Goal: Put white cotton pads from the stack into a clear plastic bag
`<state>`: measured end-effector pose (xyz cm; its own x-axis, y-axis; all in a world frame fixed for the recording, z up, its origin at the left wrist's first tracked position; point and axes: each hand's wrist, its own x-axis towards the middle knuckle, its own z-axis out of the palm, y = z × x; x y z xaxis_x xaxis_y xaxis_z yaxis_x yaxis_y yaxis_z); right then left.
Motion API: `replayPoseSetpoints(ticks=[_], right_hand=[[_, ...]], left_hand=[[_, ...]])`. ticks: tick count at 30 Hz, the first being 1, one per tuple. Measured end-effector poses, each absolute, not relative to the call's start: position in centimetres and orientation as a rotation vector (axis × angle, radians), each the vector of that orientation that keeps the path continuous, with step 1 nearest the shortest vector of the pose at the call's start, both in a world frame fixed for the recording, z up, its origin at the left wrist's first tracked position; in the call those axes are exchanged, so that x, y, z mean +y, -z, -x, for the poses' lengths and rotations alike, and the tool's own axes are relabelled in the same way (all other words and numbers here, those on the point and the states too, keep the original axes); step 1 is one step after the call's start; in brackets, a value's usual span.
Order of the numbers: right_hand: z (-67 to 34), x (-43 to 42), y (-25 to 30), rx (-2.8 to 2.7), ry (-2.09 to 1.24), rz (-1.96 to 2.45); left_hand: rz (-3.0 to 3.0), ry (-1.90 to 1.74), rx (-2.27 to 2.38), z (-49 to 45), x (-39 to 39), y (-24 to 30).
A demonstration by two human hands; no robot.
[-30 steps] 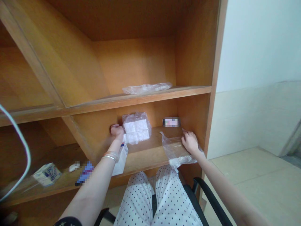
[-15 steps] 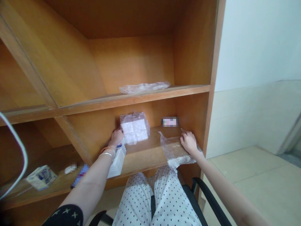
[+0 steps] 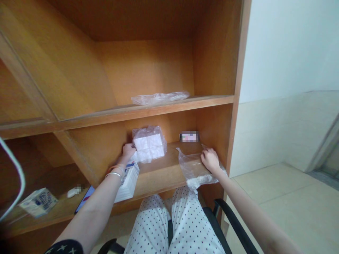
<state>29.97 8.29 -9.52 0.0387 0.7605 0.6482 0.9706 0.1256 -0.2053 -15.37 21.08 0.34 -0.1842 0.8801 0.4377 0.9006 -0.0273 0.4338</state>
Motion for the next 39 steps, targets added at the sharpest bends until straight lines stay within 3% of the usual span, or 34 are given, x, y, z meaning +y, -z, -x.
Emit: replayPoseSetpoints(ticks=[9,18,26,39], right_hand=[[-30.0,8.2,9.5,-1.76,0.418,1.669],[-30.0,8.1,9.4,-1.769,0.4,1.69],[-30.0,8.1,9.3,-1.767,0.377,1.697],[-29.8,7.9,9.1,-1.753,0.381,1.703]], left_hand=[[1.871,1.536,-2.042,15.1,20.9,0.0],[1.748,1.669,-2.019,14.1,20.2,-0.7],[1.705,1.421,-2.153,13.4,19.0,-2.0],[1.784,0.66,-2.196,13.1,19.0,-2.9]])
